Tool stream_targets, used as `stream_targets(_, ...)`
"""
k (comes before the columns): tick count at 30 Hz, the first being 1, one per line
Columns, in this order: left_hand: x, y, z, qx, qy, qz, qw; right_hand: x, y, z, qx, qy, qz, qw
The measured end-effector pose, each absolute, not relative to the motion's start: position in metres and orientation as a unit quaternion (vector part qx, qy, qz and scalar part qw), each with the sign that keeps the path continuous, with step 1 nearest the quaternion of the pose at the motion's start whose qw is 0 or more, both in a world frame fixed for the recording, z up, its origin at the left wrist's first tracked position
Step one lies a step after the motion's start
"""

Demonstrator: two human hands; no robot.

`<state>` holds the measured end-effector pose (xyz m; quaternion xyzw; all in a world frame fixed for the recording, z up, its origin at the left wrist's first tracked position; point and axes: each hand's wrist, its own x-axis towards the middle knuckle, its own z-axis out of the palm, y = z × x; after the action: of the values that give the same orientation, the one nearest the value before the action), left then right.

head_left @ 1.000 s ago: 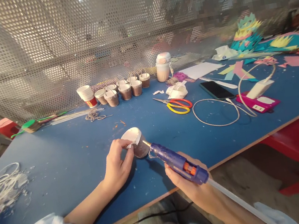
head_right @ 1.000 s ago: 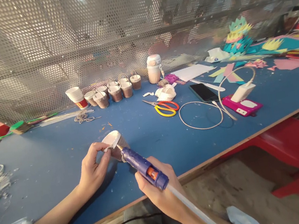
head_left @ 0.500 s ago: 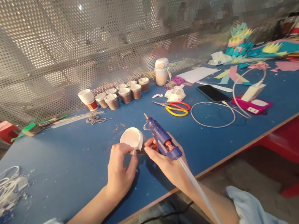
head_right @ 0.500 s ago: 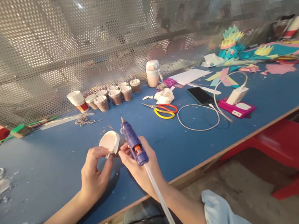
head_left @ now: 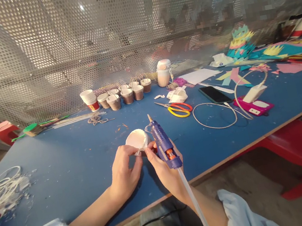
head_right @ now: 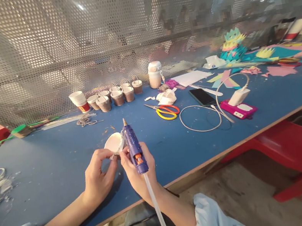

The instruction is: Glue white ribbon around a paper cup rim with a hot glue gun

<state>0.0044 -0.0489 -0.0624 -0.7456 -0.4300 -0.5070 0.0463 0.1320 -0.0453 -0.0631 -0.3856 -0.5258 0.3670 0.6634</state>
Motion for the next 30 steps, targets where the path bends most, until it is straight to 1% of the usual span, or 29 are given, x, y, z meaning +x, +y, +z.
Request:
stream_targets(7, 0.007, -0.051, -0.064, -0.733, -0.455, -0.505, 0.021, 0.129, -0.046, -0.074, -0.387, -0.554, 0.294, 0.676)
stream_targets(13, 0.012, -0.062, -0.062, -0.708, -0.494, -0.503, -0.044, 0.131, -0.046, -0.078, -0.389, -0.602, 0.198, 0.668)
stream_targets(16, 0.013, -0.064, -0.062, -0.699, -0.504, -0.501, -0.083, 0.130, -0.047, -0.081, -0.394, -0.611, 0.173, 0.665)
stream_targets(19, 0.012, -0.063, -0.064, -0.695, -0.504, -0.498, -0.123, 0.130, -0.047, -0.084, -0.422, -0.605, 0.178, 0.651)
stream_targets(22, 0.010, -0.060, -0.065, -0.685, -0.512, -0.492, -0.165, 0.130, -0.047, -0.085, -0.435, -0.605, 0.208, 0.633)
stream_targets(26, 0.009, -0.058, -0.064, -0.670, -0.520, -0.487, -0.209, 0.130, -0.046, -0.083, -0.407, -0.611, 0.252, 0.631)
stream_targets(30, 0.010, -0.055, -0.063, -0.638, -0.536, -0.494, -0.248, 0.131, -0.046, -0.082, -0.401, -0.617, 0.262, 0.624)
